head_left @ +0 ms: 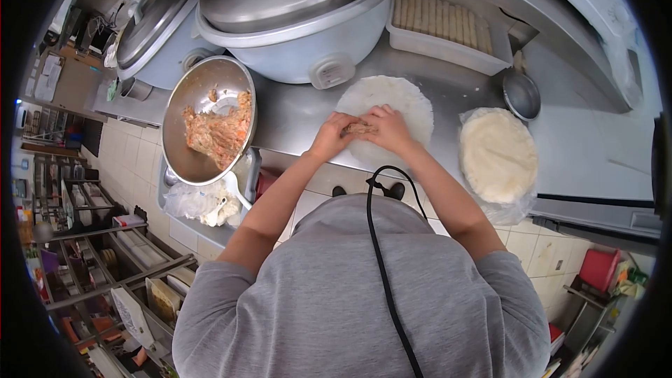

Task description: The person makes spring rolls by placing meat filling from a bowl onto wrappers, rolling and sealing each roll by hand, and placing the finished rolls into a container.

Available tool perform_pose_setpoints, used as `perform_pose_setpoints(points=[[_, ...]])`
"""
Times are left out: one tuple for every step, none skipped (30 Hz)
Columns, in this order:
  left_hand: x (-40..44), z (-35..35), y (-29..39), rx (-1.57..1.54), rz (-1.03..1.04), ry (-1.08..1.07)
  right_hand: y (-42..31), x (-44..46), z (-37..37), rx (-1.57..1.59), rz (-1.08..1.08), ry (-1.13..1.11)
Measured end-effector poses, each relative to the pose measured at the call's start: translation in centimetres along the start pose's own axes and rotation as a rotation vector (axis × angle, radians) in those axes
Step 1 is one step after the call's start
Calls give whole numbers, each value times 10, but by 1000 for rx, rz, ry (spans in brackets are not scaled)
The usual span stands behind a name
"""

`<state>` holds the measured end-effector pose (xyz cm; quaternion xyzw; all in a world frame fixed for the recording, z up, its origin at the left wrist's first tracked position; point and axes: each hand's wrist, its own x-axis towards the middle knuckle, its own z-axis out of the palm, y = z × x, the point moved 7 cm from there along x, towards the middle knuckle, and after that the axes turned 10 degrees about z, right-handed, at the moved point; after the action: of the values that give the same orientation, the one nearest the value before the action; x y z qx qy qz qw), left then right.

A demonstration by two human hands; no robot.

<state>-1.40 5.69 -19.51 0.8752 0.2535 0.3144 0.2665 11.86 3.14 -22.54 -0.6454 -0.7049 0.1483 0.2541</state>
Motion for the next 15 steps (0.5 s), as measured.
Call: perform_pose_setpoints(points=[[-1, 2, -3, 12, 1, -33, -4, 2, 4, -52, -17, -13], [-1, 3, -6, 14, 3, -32, -6, 3, 4, -52, -18, -10], [-2, 5, -11, 5, -36, -27, -6, 5, 7, -99, -3, -30], [-4, 6, -15, -4, -75, -23, -5, 6, 11, -146, 12, -51], [-6, 7, -17, -3, -74, -22, -3, 5, 11, -147, 12, -50], [-5, 0, -10, 5, -5, 53, -3, 4, 4, -125, 8, 2], [-4, -7, -3, 13, 63, 127, -4, 3, -1, -104, 6, 54], [-3, -9, -1, 12, 64, 127, -5, 2, -2, -105, 6, 54], [-3, -12, -3, -56, -9, 141, -12, 1, -7, -89, -29, 81], [-4, -14, -7, -124, -82, 155, -18, 1, -10, -73, -64, 107], [-6, -14, -9, -123, -85, 155, -20, 2, -7, -71, -65, 106], [-6, -8, -13, -84, -97, 100, -19, 4, 1, -117, -46, 47], [-6, -4, -17, -45, -106, 47, -17, 6, 8, -164, -27, -9], [-6, -4, -21, -43, -104, 48, -16, 7, 9, -164, -29, -6], [-5, -4, -22, -58, -104, 22, -13, 7, 5, -133, -8, 3]])
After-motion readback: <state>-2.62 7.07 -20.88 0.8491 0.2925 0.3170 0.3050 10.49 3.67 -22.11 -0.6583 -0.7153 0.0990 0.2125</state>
